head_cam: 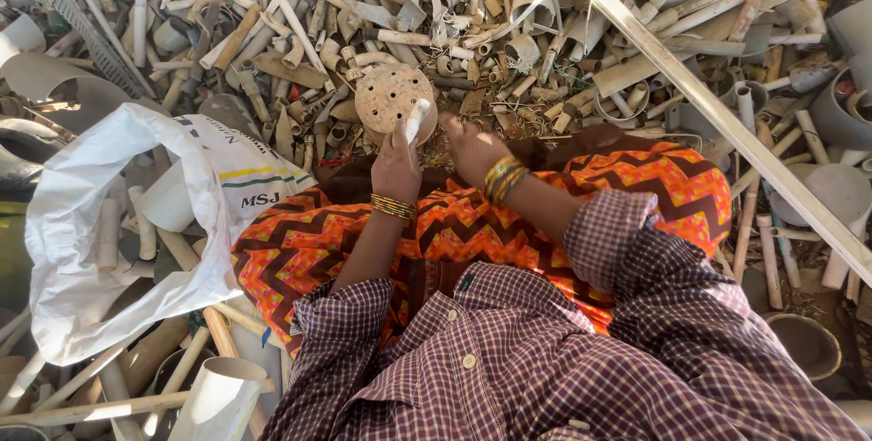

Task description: The person saws a segment of PVC pipe using a hand saw, wraps adhesive tape around the end of the pipe, and prepares several small pipe pieces while sitting on the ground.

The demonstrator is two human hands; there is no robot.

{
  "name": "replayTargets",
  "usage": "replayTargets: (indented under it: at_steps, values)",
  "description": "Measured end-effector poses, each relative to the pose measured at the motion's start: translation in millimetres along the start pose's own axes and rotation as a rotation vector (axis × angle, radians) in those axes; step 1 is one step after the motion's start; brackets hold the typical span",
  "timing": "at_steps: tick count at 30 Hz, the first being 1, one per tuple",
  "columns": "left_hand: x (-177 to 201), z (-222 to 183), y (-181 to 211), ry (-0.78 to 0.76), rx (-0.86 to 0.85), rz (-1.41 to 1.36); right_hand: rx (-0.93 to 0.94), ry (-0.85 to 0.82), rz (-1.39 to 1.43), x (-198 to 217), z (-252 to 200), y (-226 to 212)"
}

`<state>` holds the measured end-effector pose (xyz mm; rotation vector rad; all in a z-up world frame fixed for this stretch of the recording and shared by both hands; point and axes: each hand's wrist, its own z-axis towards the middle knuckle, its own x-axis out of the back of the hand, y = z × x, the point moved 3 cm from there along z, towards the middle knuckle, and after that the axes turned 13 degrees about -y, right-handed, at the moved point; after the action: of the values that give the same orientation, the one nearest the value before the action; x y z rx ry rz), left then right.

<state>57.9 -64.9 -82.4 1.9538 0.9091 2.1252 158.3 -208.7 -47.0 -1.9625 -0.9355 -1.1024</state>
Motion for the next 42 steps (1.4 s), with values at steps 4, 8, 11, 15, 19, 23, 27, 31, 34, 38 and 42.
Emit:
replayTargets:
  at_steps: [4,8,11,15,19,23,27,31,34,38,42]
  values:
    - [-2.5,-3.3,-5.8,-0.036,-0.009,0.005,-0.068,-0.064,0.280,-8.4,-7.5,-7.0]
    - [-9.0,-3.0,-5.6,0.018,-0.072,0.011,-0.011,0.012,0.302,-17.3,-6.8,-4.6]
    - [-1.3,-10.7,-3.0,0.075,-0.136,0.013,-0.055,0.033,0.261,-14.0,-6.8,-9.2]
    - [2.0,-19.4,1.1,-0.039,-0.055,0.025,-0.166,-0.054,0.349,-10.6,-11.4,-14.0]
    - [-7.5,-22.8,-2.5,-0.020,-0.099,0.026,-0.119,0.047,0.387,-21.9,-18.9,-20.2]
    - [-15.7,-16.9,-8.0,-0.064,-0.148,-0.021,-0.026,0.109,0.341,-29.6,-18.6,-24.0]
    - [-16.4,-9.0,-14.9,-0.048,-0.124,-0.042,-0.047,0.092,0.328,-29.5,-2.3,-15.3]
    - [-21.5,-10.2,-19.3,-0.073,-0.087,-0.072,-0.015,0.138,0.356,-38.3,-0.9,-18.3]
    - [-21.8,-14.2,-19.4,-0.027,-0.085,-0.189,-0.102,0.114,0.411,-42.0,5.7,-12.7]
    - [-23.6,-16.3,-23.8,-0.028,0.001,-0.426,0.070,0.212,0.383,-48.4,-5.3,-22.9]
    - [-26.3,-12.0,-33.4,-0.076,0.081,-0.574,-0.091,0.117,0.434,-42.9,4.4,-16.8]
